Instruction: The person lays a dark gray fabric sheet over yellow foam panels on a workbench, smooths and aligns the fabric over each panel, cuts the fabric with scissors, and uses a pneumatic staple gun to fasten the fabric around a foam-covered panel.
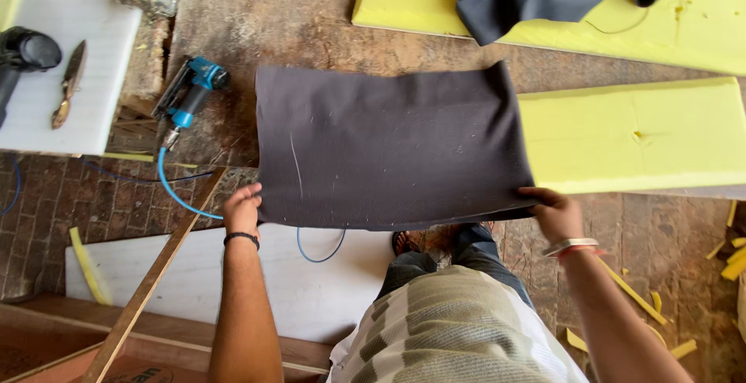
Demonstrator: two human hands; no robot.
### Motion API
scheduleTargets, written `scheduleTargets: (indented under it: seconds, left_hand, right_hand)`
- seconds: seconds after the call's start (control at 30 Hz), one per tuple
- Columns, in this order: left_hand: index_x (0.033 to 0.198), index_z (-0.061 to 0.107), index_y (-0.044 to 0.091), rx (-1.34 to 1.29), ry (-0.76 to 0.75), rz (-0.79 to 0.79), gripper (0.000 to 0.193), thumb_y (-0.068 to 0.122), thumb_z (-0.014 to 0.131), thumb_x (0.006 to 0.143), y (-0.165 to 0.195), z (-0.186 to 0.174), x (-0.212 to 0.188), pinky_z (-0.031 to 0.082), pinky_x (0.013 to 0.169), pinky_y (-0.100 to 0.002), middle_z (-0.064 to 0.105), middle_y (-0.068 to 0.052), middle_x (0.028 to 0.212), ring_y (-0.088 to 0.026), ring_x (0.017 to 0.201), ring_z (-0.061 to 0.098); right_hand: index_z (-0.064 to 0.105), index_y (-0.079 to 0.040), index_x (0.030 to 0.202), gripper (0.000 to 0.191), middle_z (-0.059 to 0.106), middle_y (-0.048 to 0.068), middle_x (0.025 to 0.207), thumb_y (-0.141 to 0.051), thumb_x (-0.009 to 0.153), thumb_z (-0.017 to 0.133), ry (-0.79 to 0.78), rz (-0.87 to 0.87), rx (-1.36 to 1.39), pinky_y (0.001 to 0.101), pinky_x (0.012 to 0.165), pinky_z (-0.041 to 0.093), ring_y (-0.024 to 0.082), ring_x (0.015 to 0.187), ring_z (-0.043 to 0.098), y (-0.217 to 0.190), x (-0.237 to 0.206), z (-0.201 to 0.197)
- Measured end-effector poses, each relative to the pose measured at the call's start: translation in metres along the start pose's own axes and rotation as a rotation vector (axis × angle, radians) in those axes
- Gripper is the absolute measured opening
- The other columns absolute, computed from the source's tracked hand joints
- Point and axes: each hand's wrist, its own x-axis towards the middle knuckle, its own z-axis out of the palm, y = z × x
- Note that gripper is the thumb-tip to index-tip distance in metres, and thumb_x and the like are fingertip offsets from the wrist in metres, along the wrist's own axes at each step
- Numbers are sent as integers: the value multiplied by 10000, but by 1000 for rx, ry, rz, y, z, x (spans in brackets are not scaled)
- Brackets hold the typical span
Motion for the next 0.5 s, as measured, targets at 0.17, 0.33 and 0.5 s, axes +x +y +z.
scheduleTargets:
  seconds: [0.17,0.33,0.5]
  left_hand:
    - [1111,759,12,-137,8,-12,387,-160,538,844,-7,12,1,512,877,-282,722,-106,1102,-175,958,647]
    - [1099,761,26,-187,22,84,369,-163,562,853,34,5,-7,528,923,-273,733,-89,1121,-168,1000,667]
    - [1082,780,60,-47,-20,52,402,-174,572,829,9,-4,-7,513,957,-240,750,-83,1157,-152,1042,670]
  right_hand:
    - [792,-95,1153,385,769,90,1054,116,891,604,50,-79,154,194,683,519,46,748,636,7,7,-3]
    - [806,-98,1149,477,790,101,1048,146,854,522,95,-218,176,228,682,520,109,743,620,-3,-1,-21]
    - [798,-108,1154,461,795,106,1057,112,802,598,74,-194,3,271,752,554,131,818,693,20,-8,-8]
